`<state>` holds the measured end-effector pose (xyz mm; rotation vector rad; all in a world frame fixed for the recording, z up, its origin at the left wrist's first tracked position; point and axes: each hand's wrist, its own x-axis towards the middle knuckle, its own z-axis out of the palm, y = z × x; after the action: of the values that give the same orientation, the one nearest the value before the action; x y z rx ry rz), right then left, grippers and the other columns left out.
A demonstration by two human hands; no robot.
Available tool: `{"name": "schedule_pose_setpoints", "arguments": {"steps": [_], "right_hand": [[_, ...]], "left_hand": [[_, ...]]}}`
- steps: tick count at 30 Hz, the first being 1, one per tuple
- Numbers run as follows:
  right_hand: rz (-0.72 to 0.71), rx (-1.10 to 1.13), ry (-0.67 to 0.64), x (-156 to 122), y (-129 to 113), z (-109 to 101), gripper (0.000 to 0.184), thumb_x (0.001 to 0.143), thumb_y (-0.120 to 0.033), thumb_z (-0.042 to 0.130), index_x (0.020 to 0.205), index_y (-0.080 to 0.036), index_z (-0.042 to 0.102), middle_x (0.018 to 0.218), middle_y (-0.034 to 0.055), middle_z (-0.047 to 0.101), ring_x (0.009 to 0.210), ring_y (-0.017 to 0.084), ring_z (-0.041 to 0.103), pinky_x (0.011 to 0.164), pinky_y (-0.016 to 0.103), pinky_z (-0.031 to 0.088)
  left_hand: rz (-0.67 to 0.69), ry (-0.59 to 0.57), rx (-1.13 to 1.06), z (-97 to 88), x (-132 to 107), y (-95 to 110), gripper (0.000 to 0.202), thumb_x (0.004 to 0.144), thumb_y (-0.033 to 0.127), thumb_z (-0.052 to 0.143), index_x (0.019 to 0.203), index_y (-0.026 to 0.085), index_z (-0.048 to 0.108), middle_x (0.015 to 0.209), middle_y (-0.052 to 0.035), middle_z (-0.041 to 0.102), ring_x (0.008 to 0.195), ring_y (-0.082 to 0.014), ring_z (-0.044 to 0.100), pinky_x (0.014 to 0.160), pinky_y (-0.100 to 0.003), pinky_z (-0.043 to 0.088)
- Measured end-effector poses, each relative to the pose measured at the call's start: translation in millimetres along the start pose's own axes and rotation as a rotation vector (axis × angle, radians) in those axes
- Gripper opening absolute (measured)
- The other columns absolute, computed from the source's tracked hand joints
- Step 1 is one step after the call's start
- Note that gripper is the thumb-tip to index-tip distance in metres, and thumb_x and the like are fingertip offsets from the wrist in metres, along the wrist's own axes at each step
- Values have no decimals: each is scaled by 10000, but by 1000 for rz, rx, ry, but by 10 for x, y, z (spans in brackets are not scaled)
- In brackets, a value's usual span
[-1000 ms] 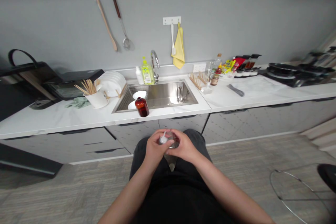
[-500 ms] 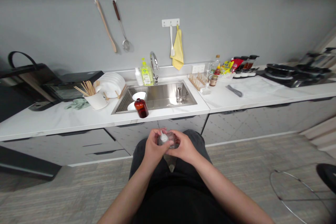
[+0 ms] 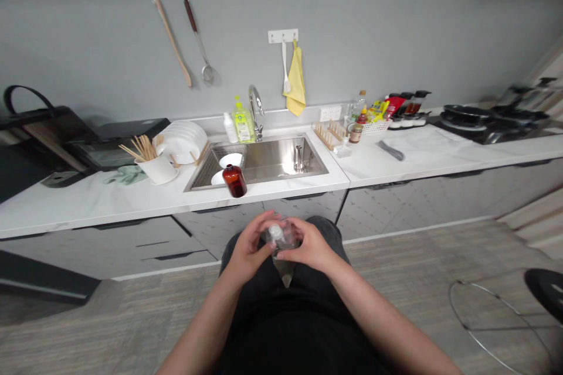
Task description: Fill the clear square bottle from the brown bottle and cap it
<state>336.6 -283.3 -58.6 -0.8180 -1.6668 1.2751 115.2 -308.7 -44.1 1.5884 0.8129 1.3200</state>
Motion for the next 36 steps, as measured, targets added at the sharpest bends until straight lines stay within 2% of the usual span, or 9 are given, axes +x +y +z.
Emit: {"name": "schedule_pose_setpoints", "arguments": {"steps": [3, 6, 11, 13, 17, 23, 29, 33, 36], "right_hand": [[26, 40, -32, -10, 14, 12, 748, 679, -398, 1132, 1330, -244, 798, 1221, 76, 879, 1012, 286, 843, 906, 418, 686], [-9, 14, -66, -13, 15, 35, 759, 702, -400, 1125, 1374, -263, 799, 1228, 70, 875, 1064, 299, 837, 927, 424, 684], [-19, 0, -1, 6, 12, -6, 713, 709, -411, 1118, 1332, -264, 806, 1219, 70, 874, 1019, 282, 835, 932, 425, 682], [7, 17, -5, 1, 12, -12, 718, 700, -428, 1122, 1319, -260, 799, 1217, 71, 877, 1001, 278, 835, 917, 419, 683], [-4, -48, -52, -16, -9, 14, 734, 698, -428, 1124, 1338, -261, 803, 1201, 65, 877, 1019, 289, 828, 905, 419, 675], [5, -6, 23, 13, -25, -11, 646, 714, -385, 1105, 1265, -249, 798, 1135, 46, 871, 937, 256, 814, 862, 387, 653], [46, 30, -19, -1, 11, 13, 671, 702, -406, 1108, 1275, -251, 796, 1134, 50, 878, 952, 266, 826, 875, 397, 669], [24, -105, 53, 24, 23, -34, 683, 684, -405, 1113, 1277, -254, 808, 1156, 59, 881, 938, 262, 817, 841, 384, 663], [43, -156, 97, 35, 58, -83, 695, 684, -389, 1106, 1296, -256, 803, 1243, 86, 875, 981, 276, 820, 860, 403, 668]], "left_hand": [[5, 99, 52, -26, 19, 1, 661, 964, 395, 944, 1558, 260, 689, 1212, -103, 853, 1393, -333, 769, 1286, -526, 544], [-22, 134, 122, -6, 36, 28, 718, 864, 414, 1021, 1501, 257, 730, 1215, -93, 833, 1204, -307, 811, 1137, -472, 635], [-70, 11, 125, -18, -23, 113, 625, 1002, 442, 893, 1580, 276, 725, 1575, -165, 770, 1471, -369, 729, 1312, -560, 530], [-85, 64, 116, -24, -17, 96, 574, 1020, 449, 868, 1552, 272, 742, 1531, -157, 796, 1425, -355, 757, 1290, -551, 552], [-31, 129, 171, 11, 33, 20, 643, 931, 426, 957, 1514, 265, 740, 1251, -105, 861, 1274, -333, 809, 1200, -524, 612], [-59, 39, 124, 11, 2, 44, 606, 1040, 426, 854, 1603, 281, 686, 1564, -154, 781, 1459, -344, 748, 1310, -557, 542], [-63, 178, 221, 26, 27, -39, 551, 940, 441, 940, 1438, 247, 806, 1353, -128, 865, 1250, -323, 824, 1192, -507, 626], [-37, 321, 219, 39, 27, -69, 429, 925, 448, 955, 1282, 232, 854, 1240, -111, 888, 1168, -304, 836, 1135, -486, 650], [-57, 417, 125, -12, 43, -37, 463, 908, 465, 973, 1276, 223, 833, 1212, -109, 897, 1162, -300, 849, 1138, -496, 655]]}}
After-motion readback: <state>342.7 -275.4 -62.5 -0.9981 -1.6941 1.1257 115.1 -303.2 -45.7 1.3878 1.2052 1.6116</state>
